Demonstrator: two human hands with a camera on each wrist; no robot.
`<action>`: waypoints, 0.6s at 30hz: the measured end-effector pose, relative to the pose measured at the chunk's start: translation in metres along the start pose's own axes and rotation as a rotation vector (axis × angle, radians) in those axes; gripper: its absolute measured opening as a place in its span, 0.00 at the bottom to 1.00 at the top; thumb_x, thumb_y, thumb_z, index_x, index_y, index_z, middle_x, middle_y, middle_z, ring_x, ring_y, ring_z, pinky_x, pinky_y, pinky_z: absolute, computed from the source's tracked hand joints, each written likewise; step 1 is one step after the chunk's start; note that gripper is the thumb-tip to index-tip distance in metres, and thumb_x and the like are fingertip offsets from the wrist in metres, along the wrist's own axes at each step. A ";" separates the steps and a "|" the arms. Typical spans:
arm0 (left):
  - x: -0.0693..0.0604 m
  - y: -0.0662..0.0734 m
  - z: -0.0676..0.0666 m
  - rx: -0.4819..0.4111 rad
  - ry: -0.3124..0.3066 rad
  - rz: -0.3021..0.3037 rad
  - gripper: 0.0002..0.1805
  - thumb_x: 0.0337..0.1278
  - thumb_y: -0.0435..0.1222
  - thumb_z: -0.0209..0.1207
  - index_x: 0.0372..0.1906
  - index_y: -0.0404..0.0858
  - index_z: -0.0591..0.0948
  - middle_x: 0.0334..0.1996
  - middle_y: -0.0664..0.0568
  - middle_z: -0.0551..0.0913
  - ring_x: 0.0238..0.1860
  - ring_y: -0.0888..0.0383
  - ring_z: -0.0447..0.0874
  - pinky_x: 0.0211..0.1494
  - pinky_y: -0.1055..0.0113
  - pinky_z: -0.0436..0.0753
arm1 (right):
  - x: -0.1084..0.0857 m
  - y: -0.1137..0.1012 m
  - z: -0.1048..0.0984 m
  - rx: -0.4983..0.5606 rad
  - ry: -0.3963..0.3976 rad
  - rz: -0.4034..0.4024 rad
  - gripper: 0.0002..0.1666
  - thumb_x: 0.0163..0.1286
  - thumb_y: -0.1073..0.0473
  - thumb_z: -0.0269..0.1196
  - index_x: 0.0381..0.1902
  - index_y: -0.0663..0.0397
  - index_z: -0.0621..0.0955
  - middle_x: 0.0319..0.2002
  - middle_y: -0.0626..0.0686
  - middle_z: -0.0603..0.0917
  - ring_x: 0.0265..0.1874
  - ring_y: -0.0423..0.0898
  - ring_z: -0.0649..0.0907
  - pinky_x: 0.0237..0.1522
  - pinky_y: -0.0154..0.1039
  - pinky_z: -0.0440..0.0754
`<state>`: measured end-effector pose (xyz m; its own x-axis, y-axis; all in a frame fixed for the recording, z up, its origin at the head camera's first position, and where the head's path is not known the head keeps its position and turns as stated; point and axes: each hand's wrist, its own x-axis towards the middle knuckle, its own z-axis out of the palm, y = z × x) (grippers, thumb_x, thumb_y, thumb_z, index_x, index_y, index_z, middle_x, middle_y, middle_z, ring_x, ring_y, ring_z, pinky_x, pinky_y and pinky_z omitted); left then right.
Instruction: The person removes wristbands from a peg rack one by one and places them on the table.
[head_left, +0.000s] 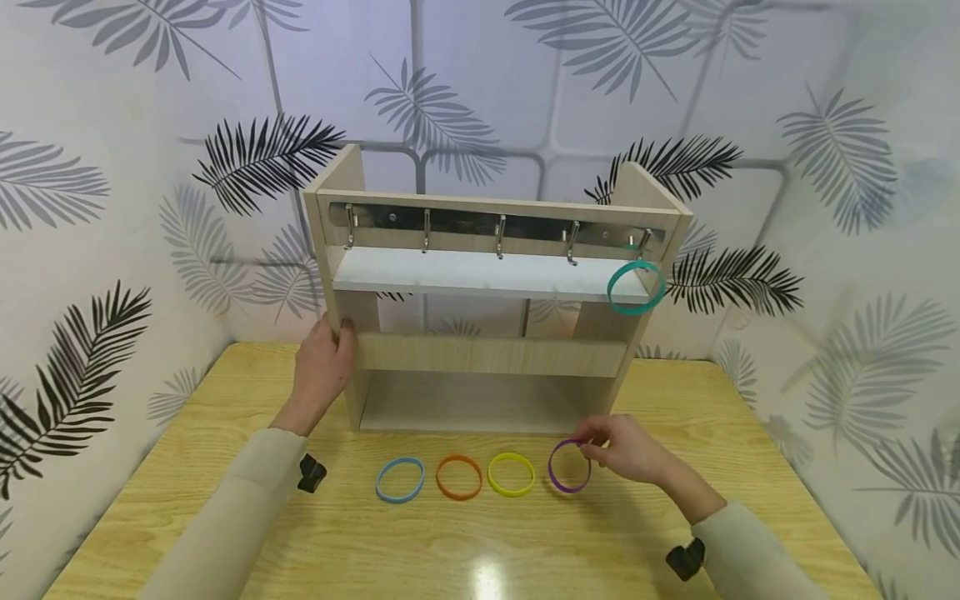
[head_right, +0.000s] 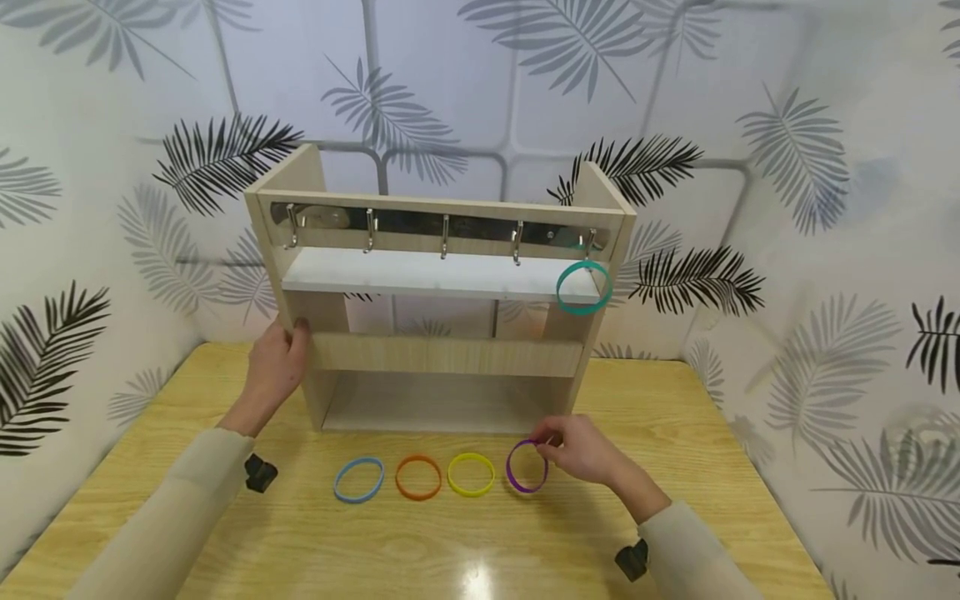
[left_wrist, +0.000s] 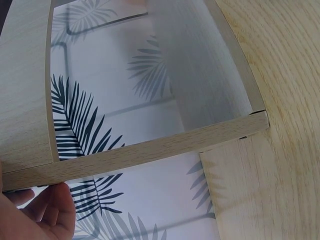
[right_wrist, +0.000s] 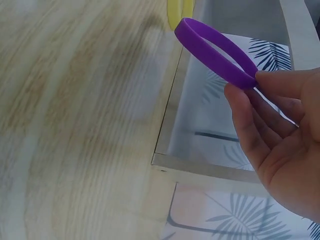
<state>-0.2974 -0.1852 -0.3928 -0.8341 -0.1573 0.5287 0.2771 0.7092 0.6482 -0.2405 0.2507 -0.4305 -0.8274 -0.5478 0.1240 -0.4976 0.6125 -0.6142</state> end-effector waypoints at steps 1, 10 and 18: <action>0.000 0.000 0.000 0.001 0.000 0.000 0.27 0.71 0.46 0.38 0.54 0.26 0.71 0.40 0.32 0.78 0.36 0.40 0.78 0.34 0.46 0.76 | 0.000 0.001 0.000 0.007 -0.008 0.001 0.06 0.63 0.70 0.61 0.37 0.59 0.82 0.32 0.52 0.84 0.26 0.43 0.81 0.23 0.35 0.78; 0.001 0.002 -0.002 -0.014 -0.020 -0.002 0.26 0.72 0.45 0.37 0.55 0.26 0.71 0.43 0.32 0.77 0.43 0.37 0.79 0.40 0.43 0.76 | 0.001 0.018 0.006 0.048 -0.054 -0.004 0.08 0.63 0.69 0.61 0.40 0.65 0.81 0.31 0.58 0.84 0.26 0.53 0.82 0.23 0.35 0.78; 0.001 0.001 -0.001 -0.008 -0.012 -0.002 0.26 0.72 0.45 0.38 0.54 0.26 0.72 0.42 0.32 0.78 0.42 0.37 0.79 0.38 0.44 0.76 | 0.002 0.029 0.013 0.075 -0.076 0.028 0.08 0.63 0.69 0.60 0.41 0.66 0.81 0.33 0.60 0.83 0.28 0.50 0.83 0.24 0.36 0.79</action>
<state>-0.2970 -0.1853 -0.3911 -0.8403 -0.1505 0.5208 0.2791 0.7035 0.6536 -0.2534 0.2596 -0.4580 -0.8170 -0.5746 0.0486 -0.4517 0.5852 -0.6734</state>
